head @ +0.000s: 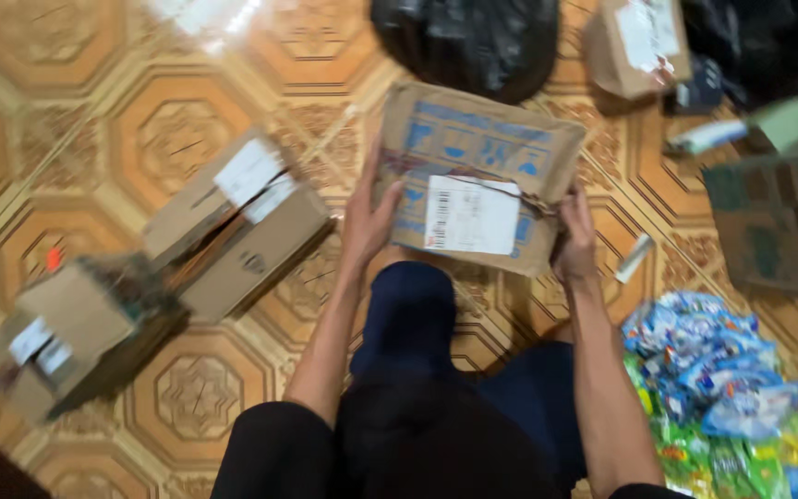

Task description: The person opens a cardboard box and removes multiple small snack packets, placing them on the floor. Then the person opens a black plastic bag and removes several larger packets, placing them beside the snacks.

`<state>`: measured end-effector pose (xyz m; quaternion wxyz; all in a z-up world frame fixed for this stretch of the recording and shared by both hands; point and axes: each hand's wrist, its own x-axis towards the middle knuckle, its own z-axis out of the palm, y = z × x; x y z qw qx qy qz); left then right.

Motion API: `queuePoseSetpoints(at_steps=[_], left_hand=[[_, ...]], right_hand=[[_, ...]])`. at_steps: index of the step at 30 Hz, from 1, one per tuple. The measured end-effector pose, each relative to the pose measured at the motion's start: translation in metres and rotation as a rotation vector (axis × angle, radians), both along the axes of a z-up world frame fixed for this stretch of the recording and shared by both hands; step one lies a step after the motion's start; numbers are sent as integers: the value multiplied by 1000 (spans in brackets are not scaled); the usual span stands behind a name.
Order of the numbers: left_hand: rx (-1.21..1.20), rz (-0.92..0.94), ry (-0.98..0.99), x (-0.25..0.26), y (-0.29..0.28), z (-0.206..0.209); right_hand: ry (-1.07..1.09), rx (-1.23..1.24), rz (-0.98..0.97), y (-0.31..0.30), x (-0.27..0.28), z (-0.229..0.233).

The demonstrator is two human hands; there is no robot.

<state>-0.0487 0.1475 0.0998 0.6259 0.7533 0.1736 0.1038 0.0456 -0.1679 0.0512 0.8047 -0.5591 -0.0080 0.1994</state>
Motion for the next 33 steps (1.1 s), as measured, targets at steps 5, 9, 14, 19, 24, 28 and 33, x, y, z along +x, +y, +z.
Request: queuePoseSetpoints(at_steps=[5,9,14,19,24,28,33], left_hand=[[43,308,-47,-121,90,29],[-169,611,-31,-190,148,20],[-35,862,267,-227,200,-1],[-86,891,337,-230,205,-39],[306,822,144,-241,209,-56],[579,757,240,-237,213,-25],[414,598,232,-193,189,32]], right_hand=[[-19,143,416,146,-21,14],[-270,-115,604,266,-39,14],[-453,-239,703,384,-59,-3],[-406,-520,695,404,-79,-38],[-443,-578,669,400,-76,-52],[-532,-490,672,385,-69,-36],[-444,-494,520,336,-50,-4]])
